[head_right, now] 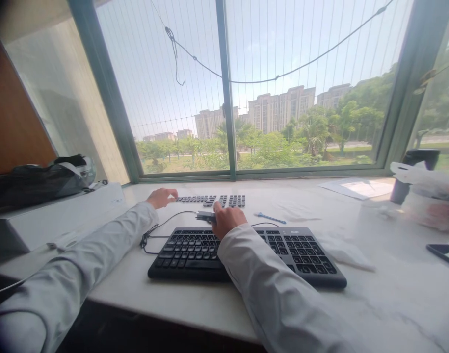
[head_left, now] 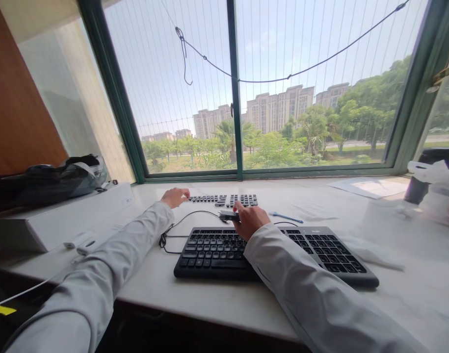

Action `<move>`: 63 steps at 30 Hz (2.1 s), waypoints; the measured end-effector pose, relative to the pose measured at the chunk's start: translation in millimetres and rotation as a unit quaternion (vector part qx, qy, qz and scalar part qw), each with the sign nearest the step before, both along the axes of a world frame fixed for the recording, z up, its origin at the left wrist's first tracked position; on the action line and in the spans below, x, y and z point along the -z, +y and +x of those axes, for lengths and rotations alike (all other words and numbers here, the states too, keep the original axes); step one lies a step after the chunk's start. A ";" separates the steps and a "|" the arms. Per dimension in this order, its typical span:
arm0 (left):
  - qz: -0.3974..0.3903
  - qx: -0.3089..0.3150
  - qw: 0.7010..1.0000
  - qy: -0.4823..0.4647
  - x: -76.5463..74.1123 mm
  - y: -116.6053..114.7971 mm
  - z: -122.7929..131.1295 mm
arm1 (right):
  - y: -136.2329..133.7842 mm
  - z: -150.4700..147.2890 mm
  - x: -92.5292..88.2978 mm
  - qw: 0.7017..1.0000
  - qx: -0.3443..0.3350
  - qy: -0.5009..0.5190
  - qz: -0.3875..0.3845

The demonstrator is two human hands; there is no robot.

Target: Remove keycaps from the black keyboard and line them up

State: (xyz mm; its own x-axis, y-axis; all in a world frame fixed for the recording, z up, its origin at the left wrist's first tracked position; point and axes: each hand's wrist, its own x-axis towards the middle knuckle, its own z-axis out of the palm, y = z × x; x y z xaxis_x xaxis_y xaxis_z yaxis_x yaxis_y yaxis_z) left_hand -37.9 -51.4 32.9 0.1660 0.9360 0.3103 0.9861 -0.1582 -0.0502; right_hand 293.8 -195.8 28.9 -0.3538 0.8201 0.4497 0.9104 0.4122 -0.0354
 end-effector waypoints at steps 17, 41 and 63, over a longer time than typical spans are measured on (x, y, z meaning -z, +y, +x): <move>-0.040 -0.090 0.994 -0.057 37.1 41.8 -9.1 | -1.4 -1.0 2.1 1.000 -0.001 -0.023 -0.010; 0.039 -0.098 0.994 -0.017 35.5 52.8 -8.2 | -0.9 -1.4 3.6 0.999 -0.005 -0.039 -0.021; 0.033 -0.102 0.994 -0.030 35.1 48.5 -5.8 | -4.6 -1.9 -0.1 0.999 0.000 -0.028 -0.026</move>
